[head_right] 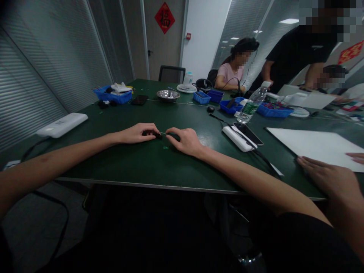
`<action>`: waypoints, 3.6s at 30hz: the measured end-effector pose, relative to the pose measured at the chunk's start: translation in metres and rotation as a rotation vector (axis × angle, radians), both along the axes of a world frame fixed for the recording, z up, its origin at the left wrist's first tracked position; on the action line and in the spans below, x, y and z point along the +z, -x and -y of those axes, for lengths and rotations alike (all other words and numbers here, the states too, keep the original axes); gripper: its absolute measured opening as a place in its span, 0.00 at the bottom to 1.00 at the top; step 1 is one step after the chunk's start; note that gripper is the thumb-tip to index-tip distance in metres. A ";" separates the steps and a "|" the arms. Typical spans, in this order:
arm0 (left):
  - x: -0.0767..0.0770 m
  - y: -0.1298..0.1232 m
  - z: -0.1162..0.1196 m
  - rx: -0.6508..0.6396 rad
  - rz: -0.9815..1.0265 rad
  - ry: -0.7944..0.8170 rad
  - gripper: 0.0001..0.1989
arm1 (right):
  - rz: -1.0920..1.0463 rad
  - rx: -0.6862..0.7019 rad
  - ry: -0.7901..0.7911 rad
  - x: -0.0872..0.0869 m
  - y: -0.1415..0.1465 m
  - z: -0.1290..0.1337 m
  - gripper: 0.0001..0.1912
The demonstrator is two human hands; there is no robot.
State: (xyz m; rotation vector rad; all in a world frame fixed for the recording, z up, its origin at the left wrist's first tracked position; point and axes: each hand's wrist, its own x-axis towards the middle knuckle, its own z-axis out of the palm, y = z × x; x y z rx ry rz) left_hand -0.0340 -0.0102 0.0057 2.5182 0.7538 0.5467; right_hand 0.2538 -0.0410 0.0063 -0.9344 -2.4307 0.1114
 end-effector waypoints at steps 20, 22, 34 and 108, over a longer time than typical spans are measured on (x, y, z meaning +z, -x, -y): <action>-0.006 -0.007 0.006 0.050 0.049 -0.226 0.14 | 0.035 0.061 -0.031 -0.001 -0.003 0.000 0.16; -0.006 -0.007 0.007 0.054 0.059 -0.236 0.13 | 0.032 0.055 -0.035 -0.001 -0.002 0.001 0.16; -0.004 -0.007 0.012 -0.015 0.033 -0.379 0.13 | 0.149 0.108 -0.182 -0.003 -0.003 0.002 0.17; 0.002 -0.009 0.009 -0.144 -0.094 -0.313 0.14 | 0.201 -0.265 0.021 -0.008 -0.009 -0.021 0.18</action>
